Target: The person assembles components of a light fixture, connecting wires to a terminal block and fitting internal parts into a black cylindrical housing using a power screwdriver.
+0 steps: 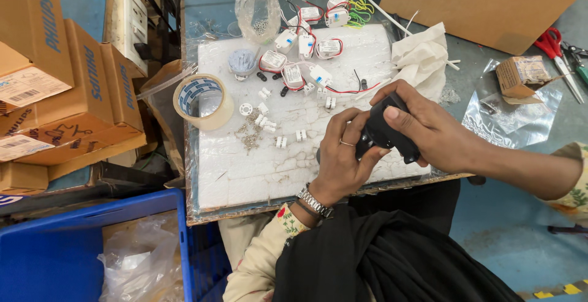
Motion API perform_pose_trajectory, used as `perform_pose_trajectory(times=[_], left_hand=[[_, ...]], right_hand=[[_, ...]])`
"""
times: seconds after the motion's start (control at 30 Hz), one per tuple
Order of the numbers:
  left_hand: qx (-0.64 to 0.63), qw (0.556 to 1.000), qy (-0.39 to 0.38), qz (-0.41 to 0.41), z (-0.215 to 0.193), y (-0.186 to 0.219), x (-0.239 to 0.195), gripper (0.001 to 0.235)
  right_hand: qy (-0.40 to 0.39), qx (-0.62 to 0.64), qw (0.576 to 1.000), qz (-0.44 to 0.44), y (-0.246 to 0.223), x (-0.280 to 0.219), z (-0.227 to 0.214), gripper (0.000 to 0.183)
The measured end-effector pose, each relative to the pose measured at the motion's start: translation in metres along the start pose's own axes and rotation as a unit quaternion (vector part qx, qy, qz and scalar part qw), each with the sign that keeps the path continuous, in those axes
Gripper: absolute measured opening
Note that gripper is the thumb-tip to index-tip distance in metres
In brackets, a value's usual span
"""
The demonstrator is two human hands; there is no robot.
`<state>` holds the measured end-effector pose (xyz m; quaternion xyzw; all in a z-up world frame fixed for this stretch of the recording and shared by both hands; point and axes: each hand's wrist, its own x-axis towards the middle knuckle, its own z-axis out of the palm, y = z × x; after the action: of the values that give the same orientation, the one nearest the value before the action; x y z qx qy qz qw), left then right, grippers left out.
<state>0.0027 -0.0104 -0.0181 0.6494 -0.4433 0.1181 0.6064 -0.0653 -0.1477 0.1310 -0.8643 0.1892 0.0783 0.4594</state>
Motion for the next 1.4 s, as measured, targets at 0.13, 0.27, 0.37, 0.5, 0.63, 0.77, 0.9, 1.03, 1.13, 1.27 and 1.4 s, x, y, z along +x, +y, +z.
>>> perform_pose_trajectory(times=[0.13,0.27,0.37,0.5,0.63,0.77,0.9,1.03,1.13,1.27,1.4], left_hand=[[-0.066,0.997,-0.041,0.017,-0.010,-0.010,0.006,0.065],[-0.069,0.997,-0.024,-0.013,-0.010,-0.009,0.005,0.093],[-0.053,0.998,-0.012,-0.012,-0.007,-0.010,0.004,0.083],[-0.038,0.999,0.015,-0.001,-0.004,-0.009,0.001,0.074],[0.020,0.997,0.066,-0.041,0.005,0.003,-0.007,0.076],[0.043,0.997,0.067,-0.020,0.009,0.008,-0.011,0.083],[0.047,0.998,0.047,-0.009,0.014,0.008,-0.014,0.086],[0.052,0.998,0.017,0.009,0.017,0.005,-0.018,0.085],[0.021,0.999,0.014,0.024,0.012,0.002,-0.021,0.092],[0.000,0.999,0.019,0.039,0.009,0.000,-0.024,0.087],[0.008,0.999,0.014,0.042,0.006,0.001,-0.024,0.073]], right_hand=[[0.009,0.028,1.000,-0.009,0.007,-0.001,0.004,0.043],[0.013,0.019,0.999,-0.026,0.012,-0.001,0.009,0.044],[0.019,0.019,0.999,-0.044,0.018,-0.004,0.011,0.046],[0.057,-0.043,0.991,-0.117,0.030,-0.013,0.016,0.048],[0.093,-0.020,0.970,-0.223,0.041,-0.018,0.027,0.048],[0.105,-0.011,0.983,-0.150,0.047,-0.026,0.031,0.050],[0.089,-0.057,0.992,-0.072,0.048,-0.031,0.028,0.050],[0.096,-0.125,0.972,-0.176,0.053,-0.032,0.029,0.045],[0.049,-0.141,0.974,-0.173,0.061,-0.032,0.027,0.045],[0.018,-0.150,0.974,-0.168,0.084,-0.041,0.027,0.048],[0.032,-0.107,0.958,-0.265,0.111,-0.047,0.028,0.050]])
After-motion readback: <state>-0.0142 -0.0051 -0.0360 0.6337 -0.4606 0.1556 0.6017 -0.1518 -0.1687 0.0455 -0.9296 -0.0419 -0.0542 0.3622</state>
